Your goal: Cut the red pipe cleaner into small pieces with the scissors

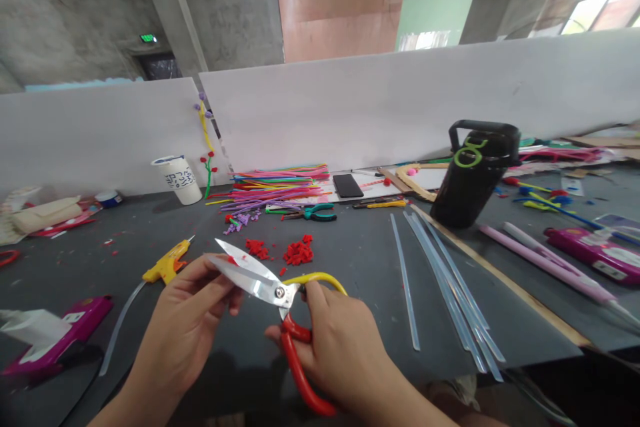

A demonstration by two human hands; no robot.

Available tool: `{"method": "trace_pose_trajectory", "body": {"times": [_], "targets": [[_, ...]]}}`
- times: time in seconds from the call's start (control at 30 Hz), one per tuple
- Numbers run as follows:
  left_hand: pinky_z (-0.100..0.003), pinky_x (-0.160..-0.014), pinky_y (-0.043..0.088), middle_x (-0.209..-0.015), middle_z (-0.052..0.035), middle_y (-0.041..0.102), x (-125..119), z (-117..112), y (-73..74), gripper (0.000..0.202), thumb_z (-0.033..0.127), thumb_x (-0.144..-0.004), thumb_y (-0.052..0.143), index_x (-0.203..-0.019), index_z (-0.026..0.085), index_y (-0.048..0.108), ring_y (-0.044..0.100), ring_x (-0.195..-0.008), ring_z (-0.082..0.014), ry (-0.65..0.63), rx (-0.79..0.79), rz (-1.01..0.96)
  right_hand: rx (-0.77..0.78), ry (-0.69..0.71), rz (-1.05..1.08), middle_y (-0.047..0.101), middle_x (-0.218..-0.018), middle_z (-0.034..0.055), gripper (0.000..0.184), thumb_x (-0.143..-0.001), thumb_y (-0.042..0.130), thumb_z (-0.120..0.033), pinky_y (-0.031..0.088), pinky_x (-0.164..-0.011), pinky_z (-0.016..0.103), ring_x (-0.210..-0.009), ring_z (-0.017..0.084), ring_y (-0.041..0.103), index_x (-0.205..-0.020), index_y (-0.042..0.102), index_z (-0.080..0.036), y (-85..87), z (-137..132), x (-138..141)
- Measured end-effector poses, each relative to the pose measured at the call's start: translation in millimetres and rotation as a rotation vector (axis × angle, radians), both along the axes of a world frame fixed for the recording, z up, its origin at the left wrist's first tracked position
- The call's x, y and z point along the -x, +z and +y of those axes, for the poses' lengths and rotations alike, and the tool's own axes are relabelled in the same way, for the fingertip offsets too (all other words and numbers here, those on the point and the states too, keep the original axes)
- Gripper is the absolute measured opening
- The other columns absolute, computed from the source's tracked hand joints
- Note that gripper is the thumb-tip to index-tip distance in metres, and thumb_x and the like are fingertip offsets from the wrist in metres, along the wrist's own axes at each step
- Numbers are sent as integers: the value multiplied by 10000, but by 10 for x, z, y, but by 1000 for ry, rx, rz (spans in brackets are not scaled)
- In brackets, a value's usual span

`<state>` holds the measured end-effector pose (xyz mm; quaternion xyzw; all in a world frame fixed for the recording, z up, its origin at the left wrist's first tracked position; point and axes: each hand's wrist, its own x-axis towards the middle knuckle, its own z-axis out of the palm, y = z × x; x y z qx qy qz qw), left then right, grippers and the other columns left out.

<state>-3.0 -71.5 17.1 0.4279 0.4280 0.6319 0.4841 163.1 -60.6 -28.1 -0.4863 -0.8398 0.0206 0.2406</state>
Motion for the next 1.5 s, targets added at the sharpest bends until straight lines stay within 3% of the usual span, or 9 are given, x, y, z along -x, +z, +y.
{"method": "trace_pose_trajectory", "body": {"times": [0.6,0.93,1.03,1.17,1.3,1.4,1.5], "targets": [[-163,-446,395,-558,37,544,19,-8,7,41,152,-698,593,-659,160,603,480,-488,-64,-13,-18,7,5,10,13,557,-562,8,371,-774,391,-550,295,-452,239,-473,165,526,-751,452,-185,-3,-6,15],[-165,-448,408,-568,32,565,69,14,8,17,167,-675,615,-690,161,615,506,-499,-73,16,8,35,37,-15,63,531,-524,1,353,-756,434,-527,263,-438,235,-443,150,491,-655,453,-189,32,9,13],[-167,-450,409,-573,25,572,69,19,-1,34,184,-684,611,-700,155,604,509,-491,-72,-39,59,50,164,5,215,498,-515,-21,294,-732,495,-461,264,-431,215,-435,114,439,-631,453,-188,72,30,20],[-171,-443,403,-590,7,592,22,35,-63,63,207,-696,605,-704,148,586,516,-482,-74,-257,185,70,415,79,572,436,-519,-50,155,-734,485,-294,294,-428,178,-449,75,388,-632,472,-179,153,63,48],[-169,-432,400,-575,7,578,-57,52,-143,71,199,-694,599,-675,135,574,509,-458,-68,-426,281,74,664,102,860,388,-453,-83,98,-707,493,-271,282,-351,164,-350,51,336,-680,486,-177,236,90,67],[-173,-420,401,-563,7,568,-98,58,-178,78,199,-685,600,-662,128,576,513,-451,-73,-498,310,117,810,126,943,365,-383,-101,84,-699,495,-256,261,-313,155,-301,46,313,-665,479,-181,270,100,65],[-174,-398,392,-547,8,561,-111,71,-201,85,203,-666,611,-671,122,585,515,-439,-79,-521,340,171,853,178,941,355,-372,-106,53,-672,504,-200,254,-314,146,-298,40,312,-640,466,-181,266,102,55]]}}
